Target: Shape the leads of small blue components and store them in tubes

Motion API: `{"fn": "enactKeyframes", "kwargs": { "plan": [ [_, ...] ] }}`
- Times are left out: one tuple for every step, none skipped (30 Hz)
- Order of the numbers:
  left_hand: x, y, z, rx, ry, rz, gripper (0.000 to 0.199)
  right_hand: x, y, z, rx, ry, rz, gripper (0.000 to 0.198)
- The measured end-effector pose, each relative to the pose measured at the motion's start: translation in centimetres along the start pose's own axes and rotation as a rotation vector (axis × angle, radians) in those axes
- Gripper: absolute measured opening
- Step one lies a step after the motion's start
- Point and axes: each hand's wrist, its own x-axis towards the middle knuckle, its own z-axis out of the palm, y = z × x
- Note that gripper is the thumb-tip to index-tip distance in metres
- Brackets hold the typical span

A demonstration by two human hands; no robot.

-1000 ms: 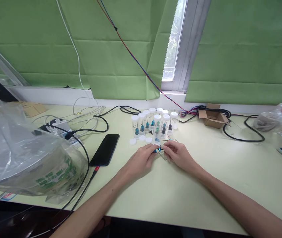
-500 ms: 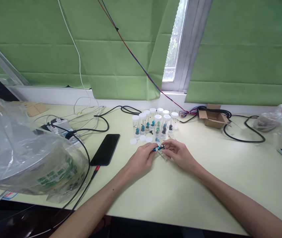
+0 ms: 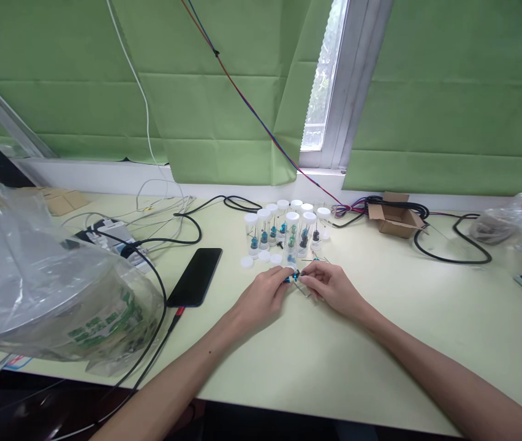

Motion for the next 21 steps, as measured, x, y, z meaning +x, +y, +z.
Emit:
{"fn": "enactKeyframes", "kwargs": {
  "plan": [
    [-0.01,0.02,-0.02,0.001,-0.003,0.002,0.027,-0.03,-0.08,-0.02,-0.005,-0.003,0.004,0.028],
    [-0.03,0.05,-0.04,0.004,-0.007,0.002,0.027,-0.05,-0.15,-0.04,-0.013,-0.006,0.007,0.029],
    [-0.04,0.08,-0.06,0.008,-0.012,0.003,0.027,-0.07,-0.2,-0.06,-0.021,-0.008,0.007,0.03],
    [-0.05,0.11,-0.08,0.013,-0.016,0.002,0.027,-0.08,-0.24,-0.09,-0.028,-0.01,0.006,0.031],
    [-0.06,0.14,-0.08,0.017,-0.019,0.003,0.027,-0.08,-0.25,-0.12,-0.034,-0.013,0.004,0.032],
    [-0.06,0.17,-0.08,0.019,-0.021,0.004,0.027,-0.07,-0.25,-0.14,-0.04,-0.016,0.002,0.033],
    [-0.06,0.21,-0.08,0.021,-0.021,0.006,0.027,-0.06,-0.23,-0.15,-0.046,-0.017,-0.001,0.034],
    [-0.06,0.24,-0.07,0.021,-0.02,0.008,0.027,-0.03,-0.21,-0.16,-0.052,-0.018,-0.002,0.036],
    [-0.06,0.27,-0.06,0.019,-0.018,0.009,0.027,-0.01,-0.17,-0.16,-0.059,-0.019,-0.004,0.037],
    [-0.06,0.29,-0.06,0.015,-0.015,0.011,0.027,0.01,-0.13,-0.15,-0.065,-0.018,-0.005,0.039],
    [-0.05,0.32,-0.07,0.011,-0.013,0.012,0.027,0.02,-0.09,-0.14,-0.069,-0.016,-0.006,0.04],
    [-0.05,0.34,-0.08,0.009,-0.012,0.012,0.027,0.02,-0.05,-0.12,-0.07,-0.015,-0.005,0.041],
    [-0.05,0.36,-0.1,0.008,-0.011,0.014,0.027,0.03,-0.02,-0.11,-0.069,-0.014,-0.003,0.041],
    [-0.05,0.38,-0.13,0.008,-0.011,0.016,0.027,0.03,0.01,-0.09,-0.064,-0.013,-0.001,0.041],
    [-0.05,0.39,-0.15,0.009,-0.011,0.019,0.027,0.03,0.03,-0.06,-0.058,-0.012,0.002,0.041],
    [-0.05,0.39,-0.17,0.011,-0.01,0.02,0.027,0.04,0.03,-0.04,-0.051,-0.011,0.007,0.041],
    [-0.05,0.39,-0.18,0.012,-0.007,0.02,0.027,0.05,0.03,-0.02,-0.042,-0.009,0.01,0.042],
    [-0.04,0.38,-0.19,0.012,-0.003,0.017,0.027,0.07,0.02,0.01,-0.032,-0.007,0.013,0.041],
    [-0.02,0.36,-0.18,0.011,0.001,0.012,0.026,0.1,-0.01,0.04,-0.02,-0.004,0.014,0.041],
    [-0.01,0.35,-0.17,0.011,0.006,0.008,0.026,0.13,-0.04,0.07,-0.005,-0.004,0.013,0.041],
    [0.01,0.33,-0.16,0.01,0.011,0.006,0.025,0.16,-0.09,0.1,0.01,-0.004,0.011,0.04]
  ]
}}
